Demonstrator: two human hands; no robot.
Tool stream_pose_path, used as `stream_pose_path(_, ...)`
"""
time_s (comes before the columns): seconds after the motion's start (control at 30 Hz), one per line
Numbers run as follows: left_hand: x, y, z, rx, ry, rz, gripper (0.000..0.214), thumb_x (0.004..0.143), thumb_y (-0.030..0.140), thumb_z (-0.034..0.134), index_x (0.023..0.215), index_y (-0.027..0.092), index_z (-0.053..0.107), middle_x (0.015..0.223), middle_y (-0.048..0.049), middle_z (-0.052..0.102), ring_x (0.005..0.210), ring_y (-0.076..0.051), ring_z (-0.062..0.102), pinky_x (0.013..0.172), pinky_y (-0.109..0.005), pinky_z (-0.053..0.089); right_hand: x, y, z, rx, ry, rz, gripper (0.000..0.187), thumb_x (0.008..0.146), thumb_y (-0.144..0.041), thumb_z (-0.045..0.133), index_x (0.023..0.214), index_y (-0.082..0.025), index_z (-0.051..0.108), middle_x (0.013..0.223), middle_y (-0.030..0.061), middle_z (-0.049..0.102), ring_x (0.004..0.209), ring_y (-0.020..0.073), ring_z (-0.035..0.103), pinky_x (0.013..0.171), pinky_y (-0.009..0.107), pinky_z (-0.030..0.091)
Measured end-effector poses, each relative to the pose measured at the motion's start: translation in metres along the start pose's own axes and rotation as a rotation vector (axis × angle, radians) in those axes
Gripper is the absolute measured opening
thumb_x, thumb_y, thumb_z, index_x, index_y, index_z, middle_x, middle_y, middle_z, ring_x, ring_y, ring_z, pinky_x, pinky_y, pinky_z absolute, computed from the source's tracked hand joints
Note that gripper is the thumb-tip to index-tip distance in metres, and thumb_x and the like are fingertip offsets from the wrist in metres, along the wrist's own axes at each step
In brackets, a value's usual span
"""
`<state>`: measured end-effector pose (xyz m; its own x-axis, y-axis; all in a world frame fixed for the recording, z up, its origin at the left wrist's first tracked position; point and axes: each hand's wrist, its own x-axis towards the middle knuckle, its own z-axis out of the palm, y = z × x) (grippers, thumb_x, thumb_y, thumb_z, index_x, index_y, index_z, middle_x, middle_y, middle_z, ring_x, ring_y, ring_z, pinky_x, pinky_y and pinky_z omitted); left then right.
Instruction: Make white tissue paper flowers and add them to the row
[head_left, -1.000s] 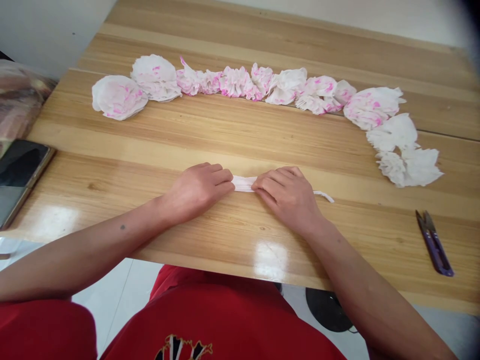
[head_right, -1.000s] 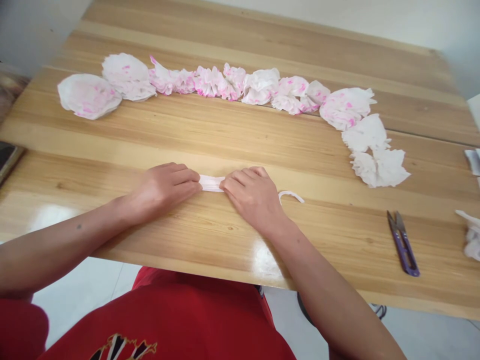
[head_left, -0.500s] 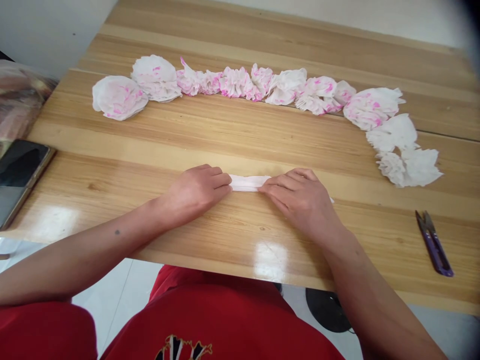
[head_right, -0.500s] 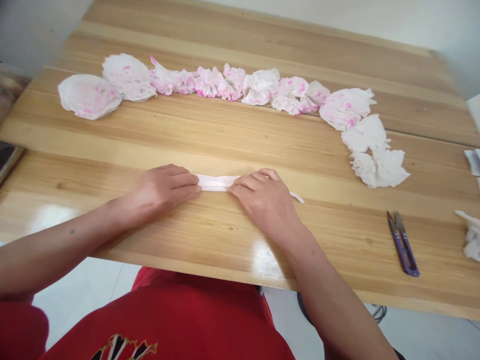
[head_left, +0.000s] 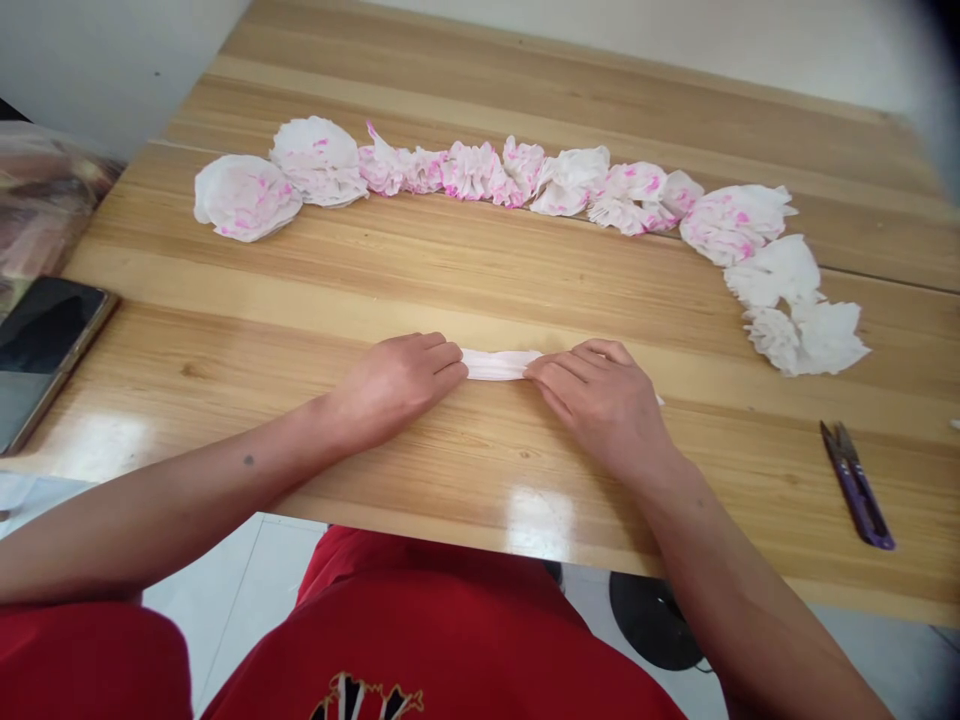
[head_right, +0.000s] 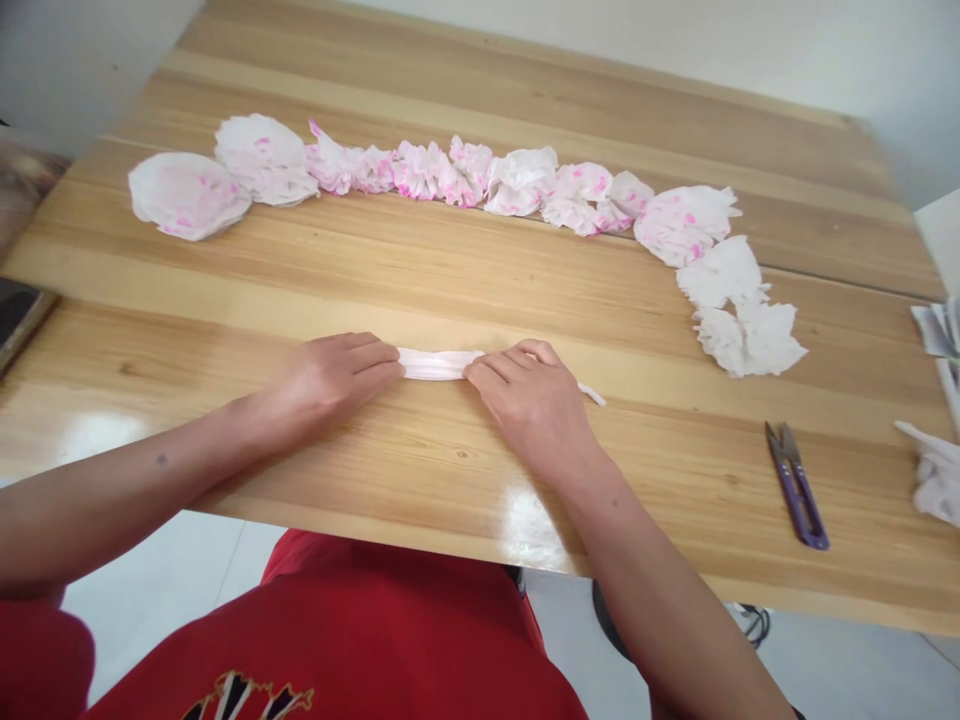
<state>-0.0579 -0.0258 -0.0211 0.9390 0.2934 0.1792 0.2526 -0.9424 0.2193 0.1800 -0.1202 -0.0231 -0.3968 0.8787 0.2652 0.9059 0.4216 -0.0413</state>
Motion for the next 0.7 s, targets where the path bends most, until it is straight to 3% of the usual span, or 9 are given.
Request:
stream_pose_path(0.13, 0.000, -0.002, 0.001, 0.030, 0.021, 0.006, 0.027, 0.097, 0.017, 0.034, 0.091, 0.013, 0.060, 0.088, -0.0106, 0.065, 0.082, -0.019, 0.057, 0.073, -0.031, 0.047, 0.000, 0.000, 0.001, 0.023, 0.009, 0.009, 0.024, 0.094, -0.011, 0.043, 0.092, -0.021, 0.064, 0.083, 0.0017, 0.072, 0.076, 0.0156, 0.061, 0.082, 0.033, 0.038)
stream_pose_path(0.3, 0.000, -0.004, 0.003, -0.069, 0.153, -0.015, 0.025, 0.094, 0.017, 0.039, 0.088, 0.014, 0.063, 0.089, -0.0094, 0.067, 0.082, -0.017, 0.060, 0.069, -0.029, 0.047, 0.000, 0.001, 0.001, 0.168, 0.071, 0.081, 0.018, 0.091, -0.014, 0.049, 0.091, -0.022, 0.064, 0.086, 0.0034, 0.072, 0.079, 0.0185, 0.064, 0.079, 0.036, 0.043)
stream_pose_path(0.43, 0.002, -0.003, -0.007, -0.379, 0.197, -0.158, 0.018, 0.090, 0.015, 0.046, 0.092, 0.014, 0.064, 0.089, -0.0066, 0.068, 0.078, -0.014, 0.061, 0.067, -0.025, 0.048, -0.002, 0.002, -0.006, 0.390, 0.096, 0.222, 0.013, 0.087, -0.018, 0.053, 0.092, -0.024, 0.062, 0.086, 0.0019, 0.071, 0.078, 0.0179, 0.065, 0.073, 0.033, 0.047)
stream_pose_path(0.53, 0.004, -0.005, -0.013, -0.614, 0.126, -0.298, 0.014, 0.088, 0.018, 0.050, 0.091, 0.014, 0.063, 0.083, -0.0035, 0.068, 0.070, -0.011, 0.060, 0.063, -0.022, 0.047, -0.002, 0.003, -0.009, 0.520, 0.059, 0.334, 0.010, 0.087, -0.021, 0.054, 0.092, -0.025, 0.061, 0.084, 0.0006, 0.070, 0.071, 0.0154, 0.064, 0.063, 0.029, 0.048)
stream_pose_path(0.6, 0.005, -0.007, -0.011, -0.609, 0.085, -0.314, 0.014, 0.089, 0.018, 0.049, 0.091, 0.014, 0.063, 0.082, -0.0026, 0.067, 0.068, -0.010, 0.060, 0.061, -0.021, 0.046, -0.001, 0.003, -0.007, 0.551, 0.029, 0.334, 0.009, 0.088, -0.019, 0.053, 0.090, -0.024, 0.060, 0.084, 0.0006, 0.069, 0.070, 0.0143, 0.063, 0.062, 0.027, 0.047)
stream_pose_path(0.7, 0.005, -0.012, -0.002, -0.399, 0.097, -0.234, 0.020, 0.089, 0.014, 0.044, 0.090, 0.014, 0.065, 0.088, -0.0048, 0.067, 0.075, -0.012, 0.061, 0.066, -0.023, 0.046, 0.001, 0.004, 0.000, 0.487, 0.009, 0.266, 0.012, 0.090, -0.017, 0.050, 0.089, -0.023, 0.060, 0.087, 0.0019, 0.069, 0.076, 0.0151, 0.063, 0.065, 0.028, 0.046)
